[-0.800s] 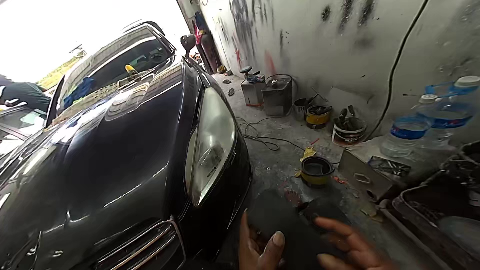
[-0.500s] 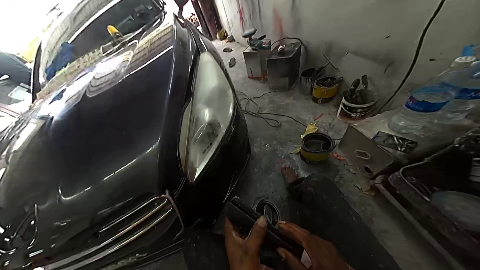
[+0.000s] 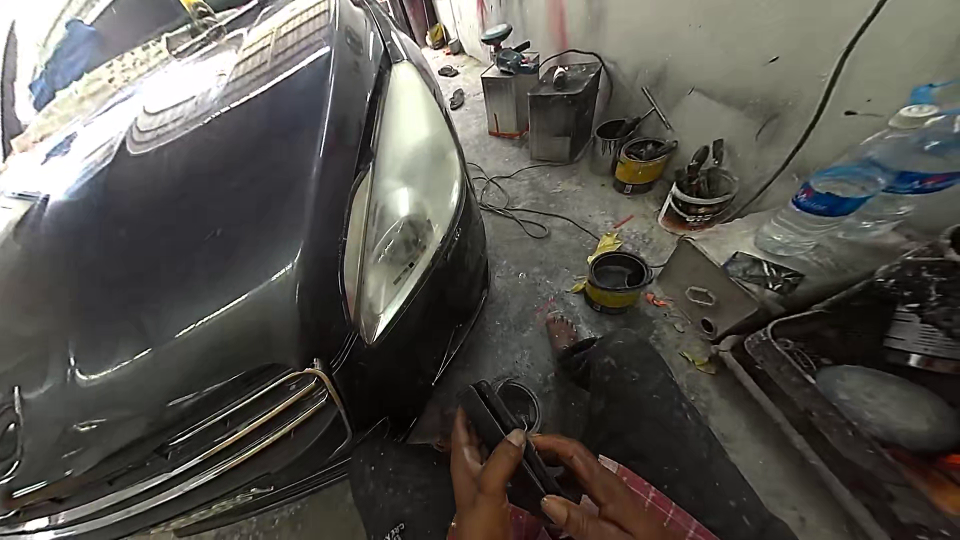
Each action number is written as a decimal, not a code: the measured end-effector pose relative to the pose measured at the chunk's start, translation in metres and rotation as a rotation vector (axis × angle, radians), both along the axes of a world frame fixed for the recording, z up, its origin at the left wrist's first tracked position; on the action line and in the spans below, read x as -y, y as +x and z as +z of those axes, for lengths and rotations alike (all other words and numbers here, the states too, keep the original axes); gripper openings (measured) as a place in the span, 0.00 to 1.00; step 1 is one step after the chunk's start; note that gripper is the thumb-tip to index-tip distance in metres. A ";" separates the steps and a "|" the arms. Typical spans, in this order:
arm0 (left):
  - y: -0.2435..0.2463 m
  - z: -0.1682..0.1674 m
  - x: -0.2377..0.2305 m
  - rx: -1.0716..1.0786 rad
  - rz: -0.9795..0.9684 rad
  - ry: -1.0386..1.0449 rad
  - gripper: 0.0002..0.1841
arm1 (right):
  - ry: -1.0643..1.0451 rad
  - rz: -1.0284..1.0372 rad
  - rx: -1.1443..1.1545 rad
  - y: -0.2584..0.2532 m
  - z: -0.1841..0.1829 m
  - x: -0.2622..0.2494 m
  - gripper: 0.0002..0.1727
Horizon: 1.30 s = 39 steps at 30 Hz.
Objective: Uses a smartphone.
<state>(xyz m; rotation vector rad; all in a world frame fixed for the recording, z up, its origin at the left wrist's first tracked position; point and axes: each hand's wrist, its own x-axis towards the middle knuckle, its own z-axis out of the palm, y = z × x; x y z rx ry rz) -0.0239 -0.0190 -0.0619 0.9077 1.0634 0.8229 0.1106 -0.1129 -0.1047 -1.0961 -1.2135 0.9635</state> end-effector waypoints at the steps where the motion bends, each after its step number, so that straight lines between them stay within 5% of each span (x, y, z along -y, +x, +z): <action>1: 0.000 -0.001 0.000 -0.009 0.005 0.004 0.54 | -0.007 0.012 0.002 -0.001 0.000 -0.001 0.34; 21: -0.002 -0.006 0.000 -0.080 0.113 0.025 0.48 | -0.091 0.114 0.085 -0.002 0.008 -0.005 0.36; 33: -0.009 -0.009 -0.002 -0.094 0.014 0.067 0.55 | -0.100 0.107 -0.096 -0.006 -0.001 -0.002 0.37; 39: -0.023 -0.007 -0.012 0.000 -0.027 0.027 0.46 | -0.104 0.042 -0.281 -0.001 -0.008 -0.005 0.38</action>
